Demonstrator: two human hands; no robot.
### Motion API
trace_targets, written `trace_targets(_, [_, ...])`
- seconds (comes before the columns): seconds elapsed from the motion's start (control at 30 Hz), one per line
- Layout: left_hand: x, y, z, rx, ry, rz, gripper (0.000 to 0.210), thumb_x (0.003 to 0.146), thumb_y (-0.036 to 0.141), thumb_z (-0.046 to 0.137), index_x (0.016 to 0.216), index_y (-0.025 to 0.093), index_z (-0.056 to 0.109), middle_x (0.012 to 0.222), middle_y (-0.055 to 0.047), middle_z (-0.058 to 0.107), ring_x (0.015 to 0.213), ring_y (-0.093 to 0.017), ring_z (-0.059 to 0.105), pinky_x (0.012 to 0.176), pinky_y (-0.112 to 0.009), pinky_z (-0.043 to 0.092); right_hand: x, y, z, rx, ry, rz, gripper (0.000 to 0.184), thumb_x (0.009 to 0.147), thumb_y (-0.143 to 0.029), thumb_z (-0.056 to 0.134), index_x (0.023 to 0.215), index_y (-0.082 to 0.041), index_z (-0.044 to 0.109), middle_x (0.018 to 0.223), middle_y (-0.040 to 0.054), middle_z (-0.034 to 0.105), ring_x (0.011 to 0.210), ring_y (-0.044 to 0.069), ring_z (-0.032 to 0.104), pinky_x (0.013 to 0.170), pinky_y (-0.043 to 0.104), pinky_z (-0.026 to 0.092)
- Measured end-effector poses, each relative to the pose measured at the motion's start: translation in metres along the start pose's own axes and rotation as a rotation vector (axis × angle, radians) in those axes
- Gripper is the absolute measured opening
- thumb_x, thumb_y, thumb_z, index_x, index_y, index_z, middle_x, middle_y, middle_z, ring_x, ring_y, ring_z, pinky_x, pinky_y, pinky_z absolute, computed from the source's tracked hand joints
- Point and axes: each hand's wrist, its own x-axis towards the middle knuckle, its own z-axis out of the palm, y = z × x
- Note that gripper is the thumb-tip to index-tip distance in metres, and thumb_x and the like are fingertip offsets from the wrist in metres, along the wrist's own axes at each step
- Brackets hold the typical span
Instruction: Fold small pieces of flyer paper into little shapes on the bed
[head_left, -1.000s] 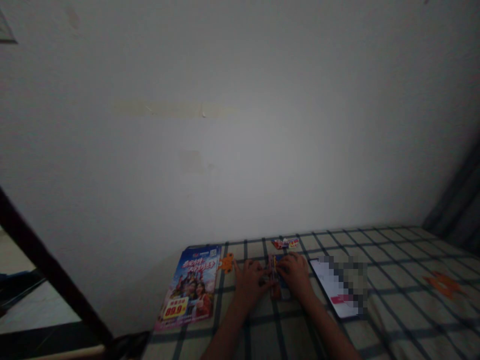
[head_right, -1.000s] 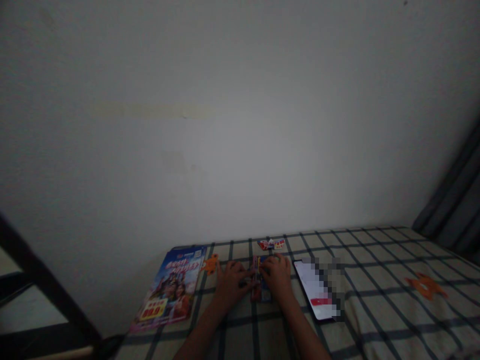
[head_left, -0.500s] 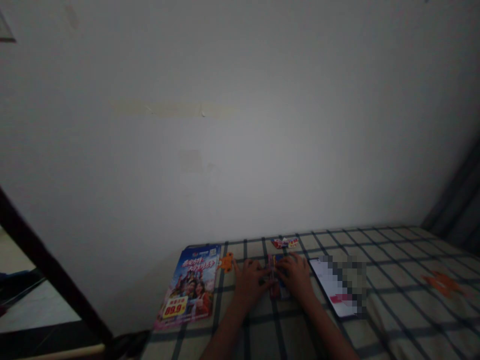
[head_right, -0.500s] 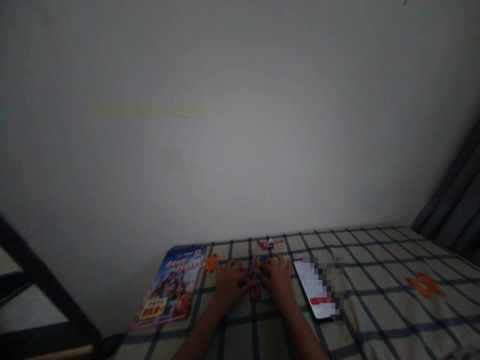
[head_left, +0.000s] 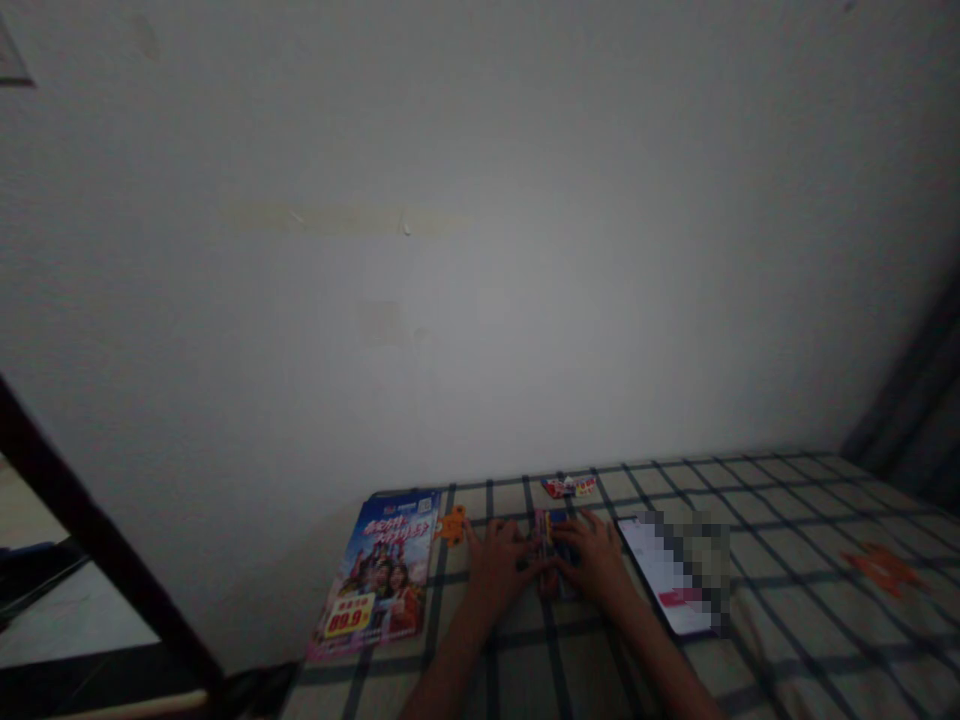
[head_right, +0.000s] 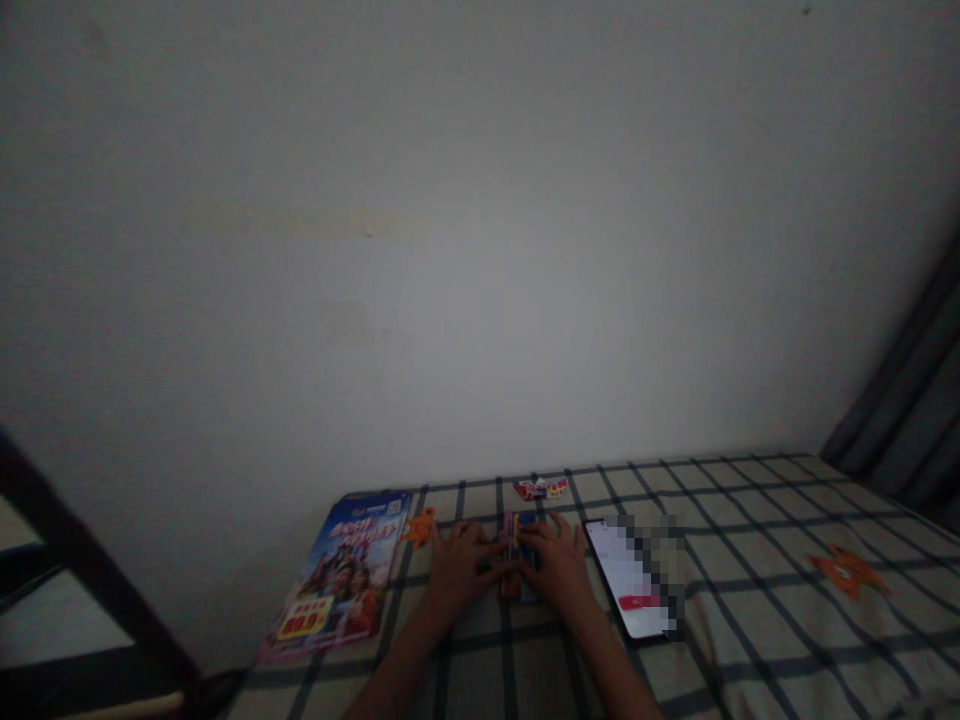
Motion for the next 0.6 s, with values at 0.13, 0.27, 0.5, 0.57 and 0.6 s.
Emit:
trace_targets(0.13, [0.001, 0.0, 0.0, 0.01, -0.019, 0.005, 0.041, 0.086, 0.073, 0.053, 0.117, 0.051, 0.069, 0.109, -0.001, 0.064, 0.113, -0.03, 0.052, 0.108, -0.081, 0.01, -0.002, 0.003, -0.003, 0.021, -0.039, -0.034, 0.041, 0.083, -0.049, 0.067, 0.123, -0.039, 0.067, 0.139, 0.0, 0.061, 0.142, 0.037, 0.034, 0.116, 0.066, 0.017])
trace_targets(0.27, [0.001, -0.001, 0.0, -0.001, -0.032, 0.001, 0.04, 0.085, 0.072, 0.056, 0.115, 0.049, 0.071, 0.109, -0.001, 0.064, 0.114, -0.03, 0.052, 0.109, -0.08, 0.008, -0.004, 0.001, -0.008, 0.013, -0.076, -0.03, 0.046, 0.082, -0.051, 0.067, 0.126, -0.039, 0.065, 0.142, 0.0016, 0.058, 0.144, 0.037, 0.031, 0.116, 0.067, 0.015])
trace_targets(0.5, [0.001, 0.0, -0.001, -0.024, -0.021, 0.002, 0.04, 0.085, 0.072, 0.056, 0.113, 0.048, 0.072, 0.109, -0.002, 0.066, 0.111, -0.029, 0.053, 0.107, -0.081, 0.006, -0.006, 0.001, -0.012, 0.025, -0.153, -0.037, 0.058, 0.077, -0.052, 0.071, 0.132, -0.038, 0.061, 0.149, 0.0022, 0.052, 0.146, 0.038, 0.029, 0.118, 0.063, 0.016])
trace_targets(0.57, [0.001, 0.001, -0.002, -0.013, -0.02, 0.0, 0.04, 0.085, 0.073, 0.055, 0.112, 0.048, 0.073, 0.108, -0.002, 0.065, 0.11, -0.029, 0.052, 0.107, -0.08, 0.007, -0.008, 0.001, -0.013, 0.046, -0.168, -0.058, 0.064, 0.075, -0.056, 0.073, 0.135, -0.038, 0.059, 0.151, 0.0028, 0.05, 0.147, 0.038, 0.028, 0.119, 0.063, 0.016])
trace_targets(0.6, [0.001, 0.001, -0.003, -0.007, -0.019, -0.001, 0.04, 0.085, 0.073, 0.055, 0.112, 0.048, 0.073, 0.108, -0.002, 0.065, 0.111, -0.029, 0.052, 0.107, -0.08, 0.008, -0.008, 0.002, -0.014, 0.054, -0.171, -0.067, 0.067, 0.075, -0.059, 0.073, 0.136, -0.038, 0.058, 0.151, 0.003, 0.05, 0.147, 0.037, 0.028, 0.119, 0.063, 0.015])
